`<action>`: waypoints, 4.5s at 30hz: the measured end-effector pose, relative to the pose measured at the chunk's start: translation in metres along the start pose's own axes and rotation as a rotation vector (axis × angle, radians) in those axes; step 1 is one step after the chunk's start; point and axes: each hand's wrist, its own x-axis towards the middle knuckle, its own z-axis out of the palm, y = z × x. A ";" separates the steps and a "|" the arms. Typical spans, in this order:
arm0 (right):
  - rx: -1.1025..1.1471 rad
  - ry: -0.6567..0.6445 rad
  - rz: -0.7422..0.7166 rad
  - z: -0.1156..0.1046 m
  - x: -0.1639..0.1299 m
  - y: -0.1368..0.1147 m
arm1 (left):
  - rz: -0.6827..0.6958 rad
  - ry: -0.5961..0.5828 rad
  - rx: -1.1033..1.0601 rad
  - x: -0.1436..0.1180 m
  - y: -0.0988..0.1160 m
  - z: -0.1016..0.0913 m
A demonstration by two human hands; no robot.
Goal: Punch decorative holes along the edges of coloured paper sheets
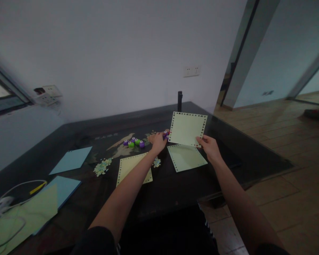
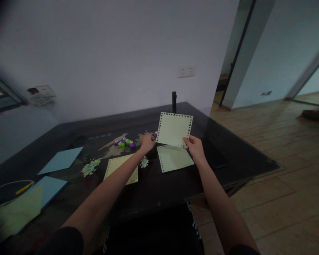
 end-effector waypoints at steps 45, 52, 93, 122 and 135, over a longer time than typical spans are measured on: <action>-0.749 -0.238 0.192 -0.035 0.007 0.014 | -0.083 -0.277 -0.195 -0.097 0.036 -0.011; -0.722 -0.227 0.199 -0.035 0.006 0.015 | -0.069 -0.264 -0.170 -0.099 0.036 -0.012; -1.005 -0.092 0.036 -0.032 0.007 0.008 | 0.246 -0.257 -0.084 -0.110 0.017 -0.072; -1.180 -0.742 -0.618 0.197 -0.061 0.003 | -0.003 -0.207 0.234 -0.124 -0.124 -0.132; -0.867 -0.629 -0.513 0.194 -0.050 0.009 | 0.012 -0.182 0.260 -0.126 -0.119 -0.134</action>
